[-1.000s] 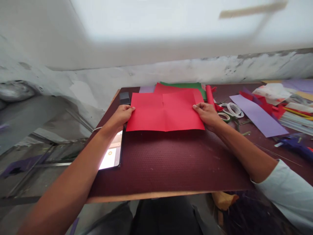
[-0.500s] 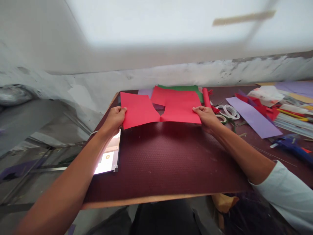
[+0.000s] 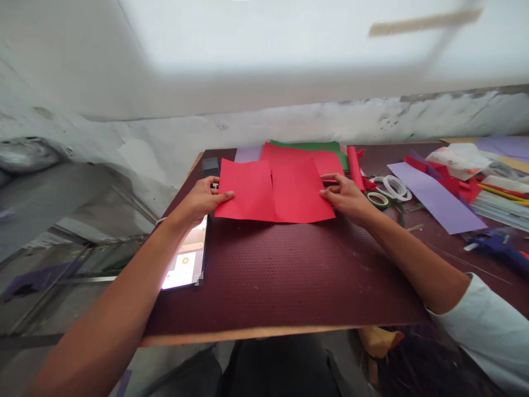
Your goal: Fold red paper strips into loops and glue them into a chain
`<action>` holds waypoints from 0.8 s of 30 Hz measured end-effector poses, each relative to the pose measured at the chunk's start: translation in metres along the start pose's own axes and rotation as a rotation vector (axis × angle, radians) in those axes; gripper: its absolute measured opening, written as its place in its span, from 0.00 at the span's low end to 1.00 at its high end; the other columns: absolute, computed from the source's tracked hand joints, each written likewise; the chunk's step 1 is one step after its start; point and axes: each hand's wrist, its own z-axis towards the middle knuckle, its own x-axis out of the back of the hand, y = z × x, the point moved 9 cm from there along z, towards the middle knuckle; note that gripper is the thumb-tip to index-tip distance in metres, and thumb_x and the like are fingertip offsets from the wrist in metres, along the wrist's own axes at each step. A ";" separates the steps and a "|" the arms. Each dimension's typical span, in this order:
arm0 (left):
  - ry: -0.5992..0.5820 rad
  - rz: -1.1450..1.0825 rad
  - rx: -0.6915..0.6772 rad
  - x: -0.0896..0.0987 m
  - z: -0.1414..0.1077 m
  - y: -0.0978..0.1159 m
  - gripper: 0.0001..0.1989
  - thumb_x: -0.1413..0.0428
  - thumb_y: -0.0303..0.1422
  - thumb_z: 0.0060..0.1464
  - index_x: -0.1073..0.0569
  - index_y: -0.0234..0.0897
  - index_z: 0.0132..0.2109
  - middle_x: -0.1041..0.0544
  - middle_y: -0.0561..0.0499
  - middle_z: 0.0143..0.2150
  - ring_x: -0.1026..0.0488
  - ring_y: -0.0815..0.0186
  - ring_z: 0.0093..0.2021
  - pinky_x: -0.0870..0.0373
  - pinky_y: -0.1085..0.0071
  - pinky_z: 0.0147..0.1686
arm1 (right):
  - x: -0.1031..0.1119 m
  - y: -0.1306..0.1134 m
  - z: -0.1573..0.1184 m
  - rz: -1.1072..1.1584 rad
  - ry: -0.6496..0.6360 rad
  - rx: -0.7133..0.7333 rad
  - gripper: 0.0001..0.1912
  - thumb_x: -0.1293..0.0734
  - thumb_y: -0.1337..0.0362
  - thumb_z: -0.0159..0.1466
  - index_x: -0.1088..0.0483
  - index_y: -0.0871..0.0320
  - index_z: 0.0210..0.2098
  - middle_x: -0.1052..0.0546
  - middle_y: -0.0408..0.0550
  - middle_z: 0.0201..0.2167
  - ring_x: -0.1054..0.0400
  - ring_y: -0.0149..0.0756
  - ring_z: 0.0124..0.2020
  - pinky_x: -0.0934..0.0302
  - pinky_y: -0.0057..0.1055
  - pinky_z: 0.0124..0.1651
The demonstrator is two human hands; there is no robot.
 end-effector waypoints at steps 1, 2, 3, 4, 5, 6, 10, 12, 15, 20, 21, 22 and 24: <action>0.015 -0.001 -0.011 0.002 0.001 0.000 0.19 0.33 0.24 0.56 0.27 0.35 0.52 0.18 0.48 0.31 0.22 0.65 0.25 0.28 0.72 0.25 | 0.001 -0.001 0.001 -0.017 0.013 0.019 0.24 0.25 0.63 0.57 0.31 0.52 0.51 0.25 0.40 0.24 0.31 0.34 0.22 0.36 0.30 0.21; 0.030 -0.001 -0.023 0.004 0.002 0.001 0.19 0.34 0.24 0.57 0.27 0.35 0.53 0.19 0.49 0.29 0.24 0.67 0.22 0.31 0.73 0.23 | 0.003 -0.001 0.002 -0.033 0.026 0.036 0.24 0.26 0.63 0.57 0.32 0.53 0.52 0.26 0.39 0.23 0.34 0.33 0.20 0.39 0.30 0.19; 0.045 0.000 -0.037 0.006 0.003 0.002 0.19 0.34 0.24 0.58 0.27 0.35 0.54 0.20 0.51 0.28 0.27 0.68 0.20 0.34 0.75 0.20 | 0.005 -0.001 0.002 -0.047 0.037 0.050 0.24 0.26 0.62 0.58 0.32 0.53 0.53 0.27 0.38 0.22 0.36 0.32 0.18 0.41 0.30 0.18; 0.057 0.001 -0.051 0.008 0.004 0.003 0.19 0.34 0.24 0.58 0.27 0.36 0.55 0.21 0.52 0.27 0.29 0.70 0.19 0.37 0.76 0.19 | 0.006 -0.001 0.003 -0.056 0.046 0.059 0.25 0.27 0.62 0.58 0.33 0.53 0.53 0.27 0.38 0.22 0.37 0.32 0.17 0.42 0.30 0.17; 0.069 0.000 -0.064 0.010 0.004 0.003 0.20 0.34 0.25 0.58 0.26 0.36 0.56 0.21 0.53 0.26 0.30 0.70 0.18 0.39 0.76 0.18 | 0.008 0.000 0.004 -0.060 0.052 0.065 0.25 0.27 0.61 0.58 0.33 0.53 0.54 0.27 0.37 0.23 0.38 0.32 0.16 0.43 0.30 0.16; 0.078 -0.003 -0.076 0.011 0.004 0.004 0.21 0.34 0.25 0.58 0.26 0.36 0.56 0.21 0.53 0.27 0.30 0.71 0.18 0.40 0.76 0.18 | 0.011 0.000 0.005 -0.066 0.062 0.075 0.25 0.27 0.61 0.58 0.33 0.52 0.54 0.27 0.37 0.23 0.38 0.32 0.16 0.44 0.30 0.17; 0.127 -0.027 -0.109 0.020 0.004 0.009 0.23 0.34 0.25 0.57 0.27 0.36 0.59 0.19 0.52 0.31 0.26 0.69 0.22 0.33 0.75 0.21 | 0.023 -0.002 0.008 -0.086 0.122 0.112 0.25 0.27 0.62 0.59 0.33 0.51 0.54 0.28 0.36 0.22 0.39 0.31 0.18 0.46 0.30 0.19; 0.155 -0.040 -0.120 0.025 0.004 0.012 0.22 0.36 0.24 0.58 0.27 0.36 0.59 0.19 0.52 0.32 0.24 0.68 0.24 0.30 0.75 0.23 | 0.031 -0.002 0.010 -0.101 0.147 0.122 0.23 0.28 0.64 0.60 0.32 0.52 0.54 0.30 0.36 0.20 0.41 0.31 0.17 0.48 0.31 0.19; 0.168 -0.070 -0.150 0.029 0.001 0.020 0.21 0.38 0.22 0.60 0.27 0.34 0.59 0.20 0.52 0.31 0.23 0.68 0.26 0.26 0.74 0.26 | 0.044 -0.003 0.015 -0.169 0.176 0.148 0.21 0.29 0.67 0.61 0.30 0.55 0.54 0.32 0.37 0.18 0.43 0.32 0.19 0.50 0.34 0.22; -0.037 -0.158 -0.166 0.002 -0.018 0.036 0.22 0.38 0.23 0.62 0.27 0.34 0.61 0.17 0.49 0.34 0.19 0.65 0.29 0.20 0.71 0.33 | 0.070 -0.017 0.019 -0.460 0.282 0.270 0.19 0.26 0.64 0.60 0.27 0.54 0.51 0.24 0.46 0.29 0.36 0.37 0.27 0.40 0.38 0.32; -0.109 -0.169 -0.146 -0.008 -0.023 0.036 0.21 0.37 0.24 0.62 0.27 0.35 0.61 0.17 0.48 0.35 0.18 0.65 0.30 0.20 0.71 0.34 | 0.074 -0.022 0.018 -0.516 0.313 0.321 0.20 0.26 0.63 0.59 0.26 0.53 0.51 0.23 0.47 0.32 0.35 0.37 0.28 0.38 0.40 0.35; -0.188 -0.181 -0.117 -0.020 -0.030 0.035 0.21 0.37 0.24 0.61 0.26 0.36 0.60 0.16 0.48 0.36 0.18 0.65 0.31 0.20 0.71 0.35 | 0.075 -0.028 0.015 -0.560 0.341 0.375 0.20 0.25 0.62 0.59 0.26 0.52 0.51 0.22 0.48 0.35 0.34 0.38 0.29 0.36 0.41 0.38; -0.335 -0.198 -0.072 -0.042 -0.042 0.031 0.23 0.35 0.27 0.60 0.26 0.39 0.61 0.16 0.48 0.37 0.17 0.64 0.32 0.20 0.71 0.34 | 0.073 -0.039 0.010 -0.604 0.375 0.462 0.21 0.25 0.60 0.60 0.26 0.51 0.52 0.22 0.50 0.39 0.35 0.38 0.30 0.34 0.44 0.41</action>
